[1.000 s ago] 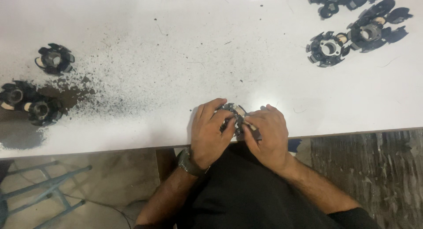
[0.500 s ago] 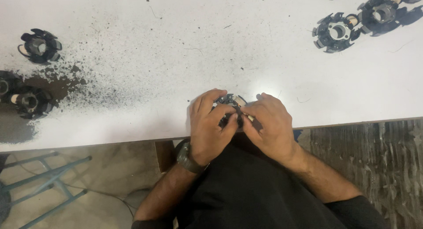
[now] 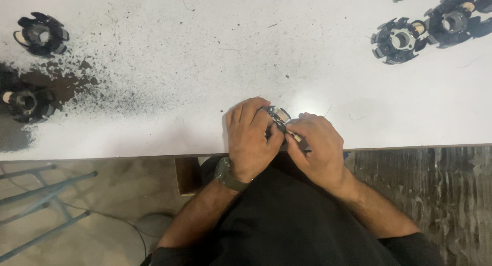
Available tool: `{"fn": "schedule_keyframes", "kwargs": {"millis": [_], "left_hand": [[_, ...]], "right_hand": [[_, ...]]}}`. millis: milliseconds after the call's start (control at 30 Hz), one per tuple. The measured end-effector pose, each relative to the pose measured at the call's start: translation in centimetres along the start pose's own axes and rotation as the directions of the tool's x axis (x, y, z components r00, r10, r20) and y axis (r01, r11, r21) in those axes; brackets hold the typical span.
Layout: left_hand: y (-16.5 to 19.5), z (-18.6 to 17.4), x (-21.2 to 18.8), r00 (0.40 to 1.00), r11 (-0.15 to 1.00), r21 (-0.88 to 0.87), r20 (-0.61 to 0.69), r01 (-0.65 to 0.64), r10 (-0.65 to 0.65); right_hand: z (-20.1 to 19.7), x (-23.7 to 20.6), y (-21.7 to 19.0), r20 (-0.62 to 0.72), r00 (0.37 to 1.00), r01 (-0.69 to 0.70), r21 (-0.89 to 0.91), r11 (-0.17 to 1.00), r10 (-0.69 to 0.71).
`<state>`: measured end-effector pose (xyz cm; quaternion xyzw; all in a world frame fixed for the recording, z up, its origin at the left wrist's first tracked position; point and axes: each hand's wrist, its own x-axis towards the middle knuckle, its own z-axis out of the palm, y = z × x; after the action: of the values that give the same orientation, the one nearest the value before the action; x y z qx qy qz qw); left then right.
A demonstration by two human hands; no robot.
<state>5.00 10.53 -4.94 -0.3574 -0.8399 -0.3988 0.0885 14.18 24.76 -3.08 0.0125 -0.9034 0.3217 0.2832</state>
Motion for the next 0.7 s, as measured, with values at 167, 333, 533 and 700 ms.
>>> {"fn": "schedule_keyframes", "kwargs": {"millis": [167,333,533,700], "left_hand": [[-0.3,0.0,-0.2,1.000,1.000,0.002,0.004,-0.006,0.006],[-0.5,0.1,-0.6,1.000,1.000,0.007,-0.002,0.005,-0.005],[-0.4,-1.2,-0.4,0.999,0.996,-0.081,-0.005,0.039,-0.040],[-1.4,-3.5,0.3,0.998,0.997,-0.040,-0.001,-0.068,0.068]], "right_hand": [[0.1,0.1,0.0,0.012,0.999,0.051,-0.035,0.998,-0.051],[0.3,0.2,-0.5,0.061,0.998,0.029,-0.138,0.990,-0.021],[-0.3,0.5,-0.7,0.100,0.994,0.058,-0.112,0.992,-0.047],[-0.5,0.0,-0.1,-0.033,0.998,-0.059,0.003,0.998,0.059]]}}
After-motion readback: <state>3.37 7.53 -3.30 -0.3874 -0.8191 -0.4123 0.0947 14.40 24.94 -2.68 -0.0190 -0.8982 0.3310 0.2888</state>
